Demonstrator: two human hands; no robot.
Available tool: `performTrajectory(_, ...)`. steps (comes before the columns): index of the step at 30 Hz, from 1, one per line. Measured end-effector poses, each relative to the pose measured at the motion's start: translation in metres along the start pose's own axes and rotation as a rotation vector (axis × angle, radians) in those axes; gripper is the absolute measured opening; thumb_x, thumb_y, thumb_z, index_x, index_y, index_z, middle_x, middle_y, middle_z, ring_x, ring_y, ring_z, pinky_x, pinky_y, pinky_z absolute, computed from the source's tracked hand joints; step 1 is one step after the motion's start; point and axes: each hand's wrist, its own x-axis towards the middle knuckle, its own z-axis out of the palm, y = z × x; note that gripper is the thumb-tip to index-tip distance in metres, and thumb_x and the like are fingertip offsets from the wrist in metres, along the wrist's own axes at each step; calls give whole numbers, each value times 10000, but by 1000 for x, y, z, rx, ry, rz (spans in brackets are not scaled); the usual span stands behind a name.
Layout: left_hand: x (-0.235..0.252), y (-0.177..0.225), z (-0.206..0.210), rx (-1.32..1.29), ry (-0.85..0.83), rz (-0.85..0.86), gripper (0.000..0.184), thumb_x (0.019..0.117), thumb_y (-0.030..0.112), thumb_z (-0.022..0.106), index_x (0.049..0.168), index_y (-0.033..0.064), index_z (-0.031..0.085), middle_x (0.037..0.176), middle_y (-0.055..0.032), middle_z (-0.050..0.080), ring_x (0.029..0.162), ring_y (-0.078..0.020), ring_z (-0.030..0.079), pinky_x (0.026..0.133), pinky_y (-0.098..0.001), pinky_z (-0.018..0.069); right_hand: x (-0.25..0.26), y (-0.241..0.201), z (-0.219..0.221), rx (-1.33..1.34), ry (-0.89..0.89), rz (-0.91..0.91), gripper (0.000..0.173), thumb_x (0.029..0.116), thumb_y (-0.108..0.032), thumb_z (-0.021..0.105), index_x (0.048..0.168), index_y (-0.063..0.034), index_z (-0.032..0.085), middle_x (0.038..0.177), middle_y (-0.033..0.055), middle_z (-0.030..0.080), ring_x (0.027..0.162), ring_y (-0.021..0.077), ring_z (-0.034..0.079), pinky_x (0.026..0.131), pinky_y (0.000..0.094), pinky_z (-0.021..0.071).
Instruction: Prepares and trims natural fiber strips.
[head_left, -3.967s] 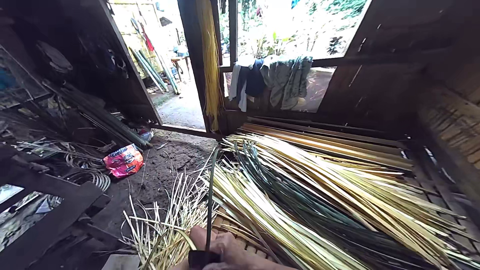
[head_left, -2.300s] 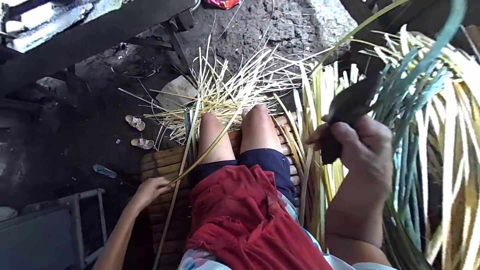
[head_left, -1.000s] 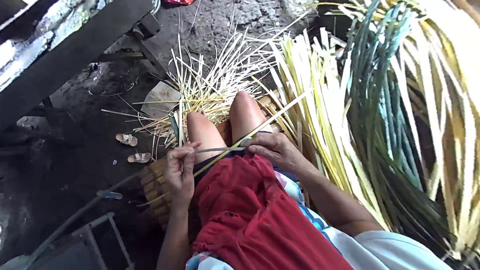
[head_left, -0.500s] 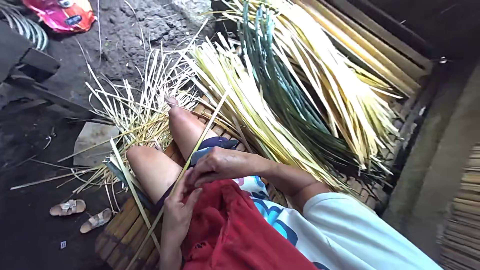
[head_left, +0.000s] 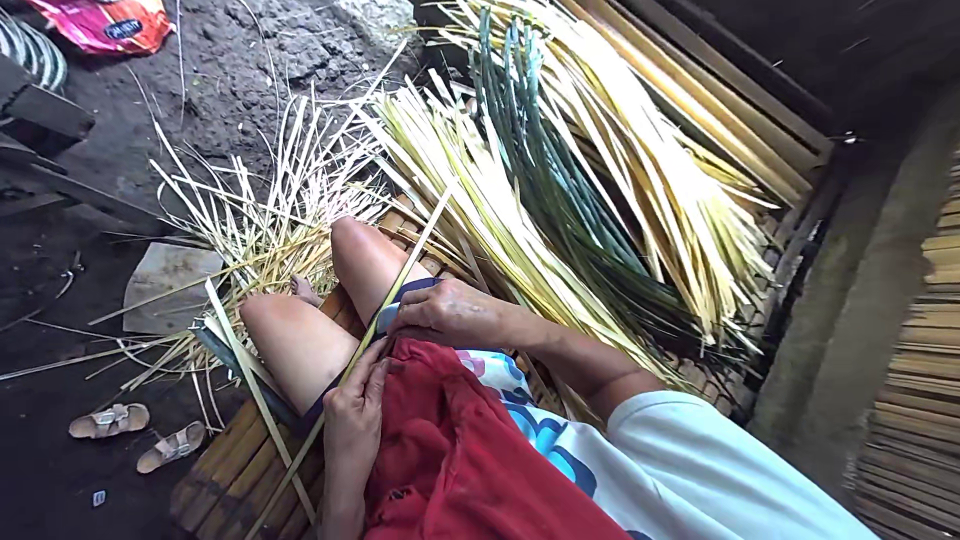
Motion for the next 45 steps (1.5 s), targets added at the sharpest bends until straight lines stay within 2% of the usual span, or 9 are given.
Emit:
performTrajectory(7, 3, 12, 7, -251, -34, -44, 495, 1052, 144, 536, 1507, -31, 451, 678, 28, 628, 503, -63, 545, 477, -211, 489, 11, -6, 25, -76, 273, 66, 69, 863, -87, 751, 845, -34, 711, 801, 72, 664, 645, 148, 653, 556, 298, 553)
performTrajectory(11, 12, 12, 8, -272, 33, 21, 475, 1071, 103, 487, 1510, -63, 418, 801, -12, 699, 546, -66, 591, 514, -218, 534, 22, -18, 62, -175, 601, 135, 60, 868, -42, 735, 854, 6, 702, 841, 120, 689, 701, 189, 692, 600, 297, 588)
performTrajectory(16, 24, -1, 0, -189, 106, 25, 444, 1078, 109, 482, 1515, 33, 470, 999, -48, 745, 649, -75, 654, 591, -250, 576, 14, -26, 83, -74, 454, 91, 354, 948, 47, 600, 1298, 85, 639, 1294, 243, 659, 1151, 300, 691, 982, 372, 568)
performTrajectory(20, 25, 0, -9, -48, 166, 111, 356, 1070, 106, 505, 1415, 95, 596, 1033, -34, 745, 659, -62, 644, 613, -238, 567, 6, -14, 42, 320, 299, 124, 375, 1003, -33, 580, 1375, -5, 617, 1385, 176, 582, 1142, 205, 663, 941, 348, 591)
performTrajectory(23, 24, 12, -11, 120, 187, 255, 295, 1047, 67, 545, 1311, 78, 676, 1330, -66, 668, 966, -96, 692, 827, -276, 588, -2, -7, 31, 773, 178, 306, 295, 1091, -209, 442, 1232, -36, 636, 1034, 70, 704, 830, 132, 713, 737, 320, 635)
performTrajectory(26, 24, 12, -8, 240, 248, 371, 258, 1042, 68, 564, 1258, 57, 704, 1298, -99, 681, 1125, -157, 683, 943, -321, 575, -3, -2, 36, 1183, 17, 388, 331, 1101, -283, 387, 1150, -70, 635, 853, 51, 713, 654, 126, 681, 622, 288, 605)
performTrajectory(36, 24, 11, -8, 368, 281, 422, 240, 1000, 69, 639, 1220, 81, 733, 1134, -106, 669, 948, -144, 673, 787, -276, 577, -3, 7, 49, 1592, -100, 407, 291, 1076, -263, 471, 968, -120, 700, 732, 32, 695, 564, 87, 647, 568, 258, 587)
performTrajectory(42, 23, 22, -7, 333, 433, 341, 162, 974, 136, 701, 1071, 21, 761, 910, -73, 651, 763, -81, 625, 682, -195, 530, 9, -4, 35, 416, 238, -18, 173, 1002, -91, 598, 975, 30, 718, 769, 48, 688, 633, 78, 640, 614, 229, 566)
performTrajectory(45, 25, 23, 2, 400, 556, 361, 161, 981, 139, 696, 1088, 36, 757, 888, -74, 617, 714, -81, 594, 627, -187, 504, 11, -5, 43, 722, 144, 87, 212, 1057, -167, 524, 948, -26, 639, 642, 27, 613, 501, 75, 579, 472, 217, 516)
